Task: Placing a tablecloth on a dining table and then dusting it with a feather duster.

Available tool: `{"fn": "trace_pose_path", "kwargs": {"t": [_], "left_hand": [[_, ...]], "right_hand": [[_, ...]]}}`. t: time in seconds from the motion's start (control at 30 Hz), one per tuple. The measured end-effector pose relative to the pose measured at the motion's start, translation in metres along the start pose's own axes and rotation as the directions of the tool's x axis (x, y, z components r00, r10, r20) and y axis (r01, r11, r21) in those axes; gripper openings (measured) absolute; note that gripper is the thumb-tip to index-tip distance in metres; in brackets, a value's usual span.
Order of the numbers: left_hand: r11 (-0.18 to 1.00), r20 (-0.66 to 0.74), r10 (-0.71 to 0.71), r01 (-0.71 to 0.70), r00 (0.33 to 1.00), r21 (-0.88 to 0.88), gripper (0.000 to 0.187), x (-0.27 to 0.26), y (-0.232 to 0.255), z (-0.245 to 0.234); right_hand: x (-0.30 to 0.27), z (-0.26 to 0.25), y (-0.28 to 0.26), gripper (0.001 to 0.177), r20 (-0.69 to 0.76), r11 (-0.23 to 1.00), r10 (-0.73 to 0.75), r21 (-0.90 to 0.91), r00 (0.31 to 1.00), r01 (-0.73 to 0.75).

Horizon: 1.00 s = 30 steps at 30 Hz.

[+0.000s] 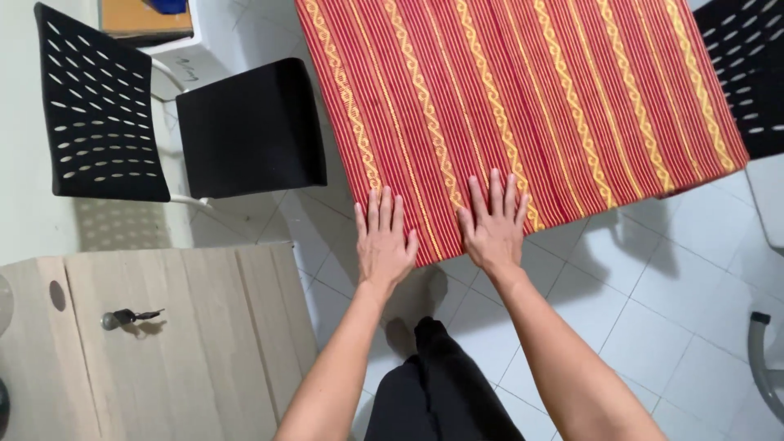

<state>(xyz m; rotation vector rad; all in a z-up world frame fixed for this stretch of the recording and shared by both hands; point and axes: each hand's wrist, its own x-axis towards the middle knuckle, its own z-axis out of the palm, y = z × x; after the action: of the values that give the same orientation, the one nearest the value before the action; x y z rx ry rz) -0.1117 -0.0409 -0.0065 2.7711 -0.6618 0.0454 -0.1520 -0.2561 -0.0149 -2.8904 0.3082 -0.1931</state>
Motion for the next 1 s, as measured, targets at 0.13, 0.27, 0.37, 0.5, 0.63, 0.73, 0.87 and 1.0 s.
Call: {"fn": "trace_pose_path", "kwargs": {"t": [0.13, 0.27, 0.37, 0.5, 0.63, 0.73, 0.87, 1.0], "left_hand": [[0.997, 0.003, -0.013, 0.012, 1.000, 0.072, 0.065, 0.013, 0.028, 0.003], [0.996, 0.014, 0.039, -0.037, 0.999, -0.080, 0.064, 0.030, 0.063, 0.006], [0.992, 0.016, 0.060, -0.058, 0.998, -0.113, 0.063, 0.051, 0.094, 0.011], [0.989, 0.041, 0.036, -0.030, 0.999, -0.144, 0.065, 0.087, 0.140, 0.025], [0.991, 0.025, -0.006, 0.009, 1.000, -0.131, 0.064, 0.131, 0.177, 0.046], [0.988, -0.022, -0.035, 0.032, 0.999, -0.149, 0.062, 0.153, 0.192, 0.055], [0.998, 0.019, -0.053, 0.054, 0.998, -0.044, 0.063, 0.151, 0.194, 0.071], [0.998, 0.048, -0.054, 0.052, 0.997, 0.038, 0.066, 0.148, 0.192, 0.074]], "right_hand": [[-0.008, -0.024, 0.006, 0.061, -0.018, 0.998, -0.055, 0.012, 0.998, 0.055], [0.002, -0.045, 0.022, 0.051, 0.040, 0.985, -0.026, 0.170, 0.999, 0.019], [0.022, -0.057, 0.046, 0.048, 0.027, 0.963, -0.013, 0.268, 1.000, 0.005], [0.051, -0.060, 0.086, 0.052, -0.008, 0.961, -0.056, 0.272, 0.998, 0.056], [0.077, -0.054, 0.135, 0.055, 0.001, 0.969, -0.086, 0.232, 0.996, 0.084], [0.085, -0.050, 0.167, 0.057, -0.007, 0.981, -0.107, 0.163, 0.994, 0.107], [0.077, -0.053, 0.192, 0.059, -0.003, 0.986, -0.150, 0.070, 0.989, 0.150], [0.071, -0.062, 0.209, 0.060, 0.019, 0.989, -0.142, 0.037, 0.990, 0.141]]}}
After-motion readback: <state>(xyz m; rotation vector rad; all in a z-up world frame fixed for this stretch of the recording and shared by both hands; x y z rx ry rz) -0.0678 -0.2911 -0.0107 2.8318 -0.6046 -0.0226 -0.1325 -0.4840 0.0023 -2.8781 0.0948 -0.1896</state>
